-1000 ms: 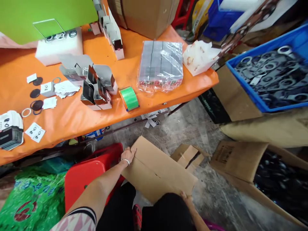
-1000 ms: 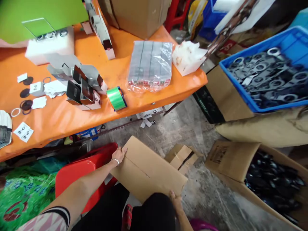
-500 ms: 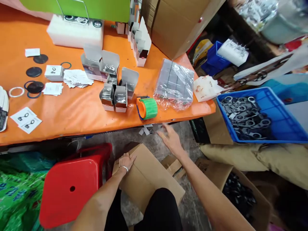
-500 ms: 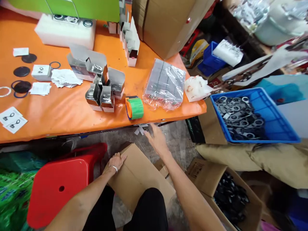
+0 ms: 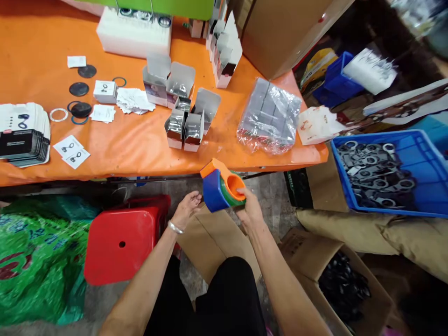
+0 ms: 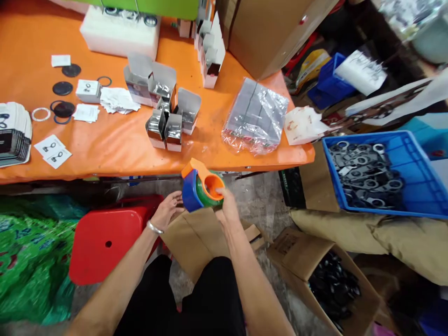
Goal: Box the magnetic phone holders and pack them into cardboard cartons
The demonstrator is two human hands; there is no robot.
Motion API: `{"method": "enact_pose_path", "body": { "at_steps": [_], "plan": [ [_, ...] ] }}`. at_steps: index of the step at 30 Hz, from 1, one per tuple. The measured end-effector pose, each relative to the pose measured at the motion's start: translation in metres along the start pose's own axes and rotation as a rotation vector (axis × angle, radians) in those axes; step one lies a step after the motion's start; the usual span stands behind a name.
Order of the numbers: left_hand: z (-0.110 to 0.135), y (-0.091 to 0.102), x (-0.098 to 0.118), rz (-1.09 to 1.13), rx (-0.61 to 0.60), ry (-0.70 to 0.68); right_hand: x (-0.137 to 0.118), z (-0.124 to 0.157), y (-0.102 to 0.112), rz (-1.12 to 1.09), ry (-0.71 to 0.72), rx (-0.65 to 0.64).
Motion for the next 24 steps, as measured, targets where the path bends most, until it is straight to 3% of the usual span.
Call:
{"method": "enact_pose_path", "body": {
  "at_steps": [2,4,6,8,10,12,13,16,18,21,24],
  "plan": [
    [0.001,-0.011,0.015,0.159,-0.217,-0.015,0.031,0.032,0.011,-0.051,-0.254,-0.132],
    [0.005,-0.019,0.016,0.163,-0.389,0.028,0.061,0.058,0.015,-0.085,-0.427,-0.235],
    [0.013,-0.020,0.007,0.141,-0.439,0.086,0.084,0.074,0.017,-0.124,-0.531,-0.314],
    [0.024,-0.016,-0.003,0.179,-0.350,0.093,0.099,0.080,0.023,-0.089,-0.563,-0.321],
    [0.035,-0.011,-0.013,0.240,-0.214,0.072,0.103,0.081,0.034,0.064,-0.473,-0.187],
    [0.046,-0.008,-0.020,0.266,-0.104,0.053,0.097,0.082,0.044,0.218,-0.267,-0.026],
    [0.051,-0.009,-0.023,0.255,-0.064,0.050,0.092,0.084,0.046,0.281,-0.156,-0.013],
    [0.065,-0.016,-0.028,0.146,0.014,0.028,0.078,0.099,0.046,0.554,0.113,-0.203],
    [0.075,-0.022,-0.028,0.009,0.042,-0.052,0.077,0.112,0.046,0.804,0.233,-0.251],
    [0.087,-0.027,-0.019,-0.131,-0.007,-0.228,0.087,0.128,0.057,0.988,0.400,-0.182],
    [0.094,-0.030,-0.009,-0.030,-0.181,-0.225,0.099,0.140,0.078,1.018,0.569,-0.166]
  ]
}}
Point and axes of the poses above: each hand's wrist, its own z-axis away from the middle knuckle, its own y-axis out of the back of the hand, x = y × z, the point moved 1 cm from there along -z, towards the middle knuckle, and after that the axes turned 6 degrees about -z, right-handed, at the moved point
